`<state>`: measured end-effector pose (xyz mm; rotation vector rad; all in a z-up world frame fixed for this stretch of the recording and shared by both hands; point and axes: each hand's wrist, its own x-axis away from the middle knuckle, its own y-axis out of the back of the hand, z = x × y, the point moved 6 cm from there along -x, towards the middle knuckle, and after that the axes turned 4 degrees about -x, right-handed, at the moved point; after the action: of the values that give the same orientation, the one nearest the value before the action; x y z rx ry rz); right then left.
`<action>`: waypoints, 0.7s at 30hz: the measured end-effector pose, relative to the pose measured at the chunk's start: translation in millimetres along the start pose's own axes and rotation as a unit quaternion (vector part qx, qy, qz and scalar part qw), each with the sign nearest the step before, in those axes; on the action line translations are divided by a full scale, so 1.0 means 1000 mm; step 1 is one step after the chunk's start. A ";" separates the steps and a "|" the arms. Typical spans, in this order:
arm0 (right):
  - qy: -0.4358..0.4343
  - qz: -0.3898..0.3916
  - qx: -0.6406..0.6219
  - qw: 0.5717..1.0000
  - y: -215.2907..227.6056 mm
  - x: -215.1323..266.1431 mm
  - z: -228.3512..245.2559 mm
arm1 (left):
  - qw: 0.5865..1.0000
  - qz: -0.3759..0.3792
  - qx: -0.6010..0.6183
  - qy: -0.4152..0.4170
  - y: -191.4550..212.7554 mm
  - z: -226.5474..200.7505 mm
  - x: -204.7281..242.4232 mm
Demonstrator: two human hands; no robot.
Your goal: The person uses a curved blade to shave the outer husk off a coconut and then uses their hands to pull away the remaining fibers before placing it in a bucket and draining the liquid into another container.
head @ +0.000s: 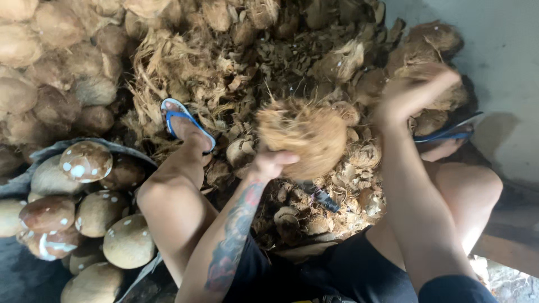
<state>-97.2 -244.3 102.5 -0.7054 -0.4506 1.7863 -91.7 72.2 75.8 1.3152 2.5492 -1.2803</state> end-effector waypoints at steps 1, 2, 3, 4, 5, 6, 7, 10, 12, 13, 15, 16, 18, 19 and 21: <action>0.000 0.003 -0.004 1.000 0.005 -0.014 0.003 | 1.000 0.001 -0.003 -0.004 0.025 0.010 0.020; -0.098 -0.035 -0.073 0.992 0.013 -0.026 -0.006 | 0.997 -0.061 0.012 0.044 0.058 0.026 0.041; -0.200 -0.075 -0.140 0.967 0.020 -0.028 -0.019 | 0.987 -0.127 0.026 0.093 0.092 0.038 0.070; -0.206 -0.073 -0.143 0.965 0.005 0.004 -0.003 | 0.987 -0.132 0.021 0.090 0.089 0.028 0.065; -0.163 0.257 0.004 0.952 -0.043 0.035 0.023 | 0.985 -0.157 0.012 0.069 0.086 0.021 0.055; -0.088 0.553 0.150 0.815 -0.079 0.086 0.044 | 0.982 -0.183 0.004 0.047 0.083 0.015 0.046; -0.088 0.554 0.153 0.814 -0.076 0.102 0.050 | 0.982 -0.182 0.008 0.046 0.102 0.024 0.052; -0.171 0.539 0.173 0.807 -0.060 0.140 0.063 | 0.976 -0.204 -0.050 0.063 0.075 0.004 0.026; -0.290 0.514 0.180 0.787 -0.055 0.158 0.058 | 0.966 -0.229 -0.122 0.008 -0.079 -0.091 -0.025; -0.289 0.510 0.180 0.790 -0.056 0.165 0.056 | 0.966 -0.225 -0.124 0.011 -0.072 -0.080 -0.027; -0.370 0.287 0.304 0.830 -0.037 0.163 0.041 | 0.840 -0.509 -0.161 0.098 -0.028 -0.059 -0.008; -0.366 0.285 0.301 0.833 -0.048 0.169 0.049 | 0.843 -0.504 -0.163 0.096 -0.015 -0.053 -0.006; -0.340 0.310 0.275 0.844 -0.071 0.185 0.064 | 0.791 -0.542 -0.248 0.139 0.015 -0.040 0.010; -0.341 0.312 0.275 0.843 -0.068 0.182 0.061 | 0.790 -0.544 -0.247 0.138 0.019 -0.043 0.014; -0.268 0.360 0.299 0.842 -0.066 0.175 0.061 | 0.838 -0.395 -0.292 0.239 0.017 -0.036 0.011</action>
<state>-127.2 -55.6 146.7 0.1304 0.0693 2.6722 -74.7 108.7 84.5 0.4751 3.5794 -0.0162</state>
